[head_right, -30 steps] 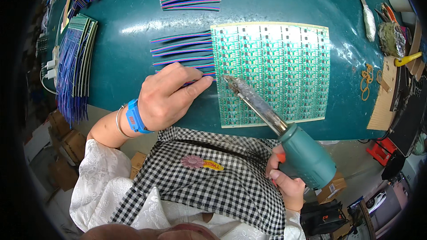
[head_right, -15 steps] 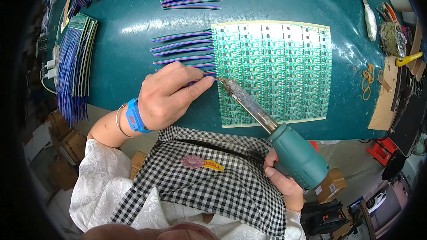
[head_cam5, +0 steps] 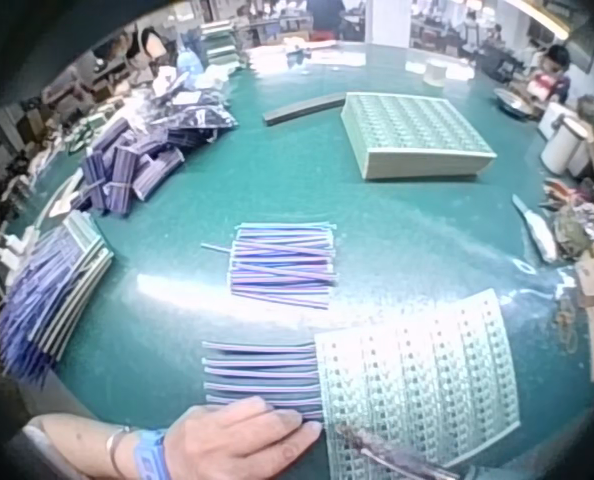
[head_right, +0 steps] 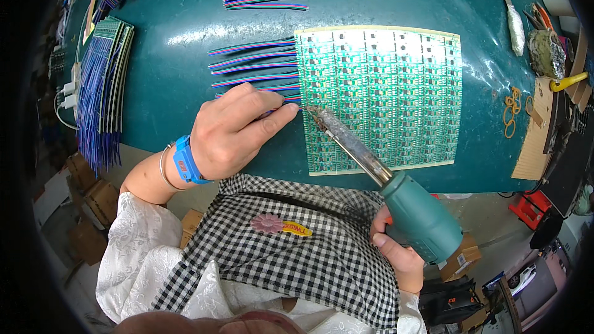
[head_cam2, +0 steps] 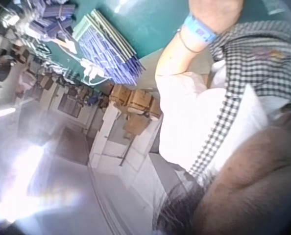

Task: The recorder is soldering rainbow-colored ribbon cables onto a green printed circuit board (PCB) using a soldering iron.

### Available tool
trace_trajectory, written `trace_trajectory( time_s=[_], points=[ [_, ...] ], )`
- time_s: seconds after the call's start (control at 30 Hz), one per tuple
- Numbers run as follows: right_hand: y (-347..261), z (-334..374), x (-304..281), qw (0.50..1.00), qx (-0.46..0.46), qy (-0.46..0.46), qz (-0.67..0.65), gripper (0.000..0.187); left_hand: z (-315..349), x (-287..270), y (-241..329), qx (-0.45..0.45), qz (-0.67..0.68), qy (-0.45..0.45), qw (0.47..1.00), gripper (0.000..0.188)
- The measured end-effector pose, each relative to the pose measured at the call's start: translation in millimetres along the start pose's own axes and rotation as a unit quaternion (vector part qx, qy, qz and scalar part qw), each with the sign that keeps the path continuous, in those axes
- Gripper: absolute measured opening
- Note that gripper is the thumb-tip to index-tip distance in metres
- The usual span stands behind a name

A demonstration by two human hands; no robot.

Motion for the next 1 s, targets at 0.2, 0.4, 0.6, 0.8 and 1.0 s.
trace_trajectory(
  time_s=[0.2, 0.4, 0.6, 0.8, 1.0],
  points=[
    [8, 0, -3, 0.999, -0.024, 0.022, 0.024, 0.041, 0, 1, 1, -0.001, -0.002, -0.014, 1.000, 0.042],
    [-6, -2, -2, 0.997, -0.017, 0.055, -0.051, 0.044, -2, 3, 4, -0.006, -0.019, -0.036, 0.999, 0.042],
    [-9, -1, 1, 0.997, 0.020, 0.067, -0.044, 0.046, -2, 3, 5, -0.003, -0.031, -0.043, 0.999, 0.043],
    [-5, -2, 4, 0.999, 0.009, 0.033, -0.022, 0.036, -2, 4, 5, 0.004, -0.030, -0.046, 0.999, 0.044],
    [-10, -5, 6, 0.998, -0.037, 0.018, -0.048, 0.034, -2, 4, 7, 0.006, -0.033, -0.043, 0.999, 0.044]
  ],
)
Point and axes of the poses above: each hand's wrist, its own z-axis away from the middle knuckle, its own x-axis out of the palm, y = z × x, the point moved 10 cm from there along -z, towards the middle knuckle, and after that the axes turned 13 degrees about z, right-handed, at the moved point
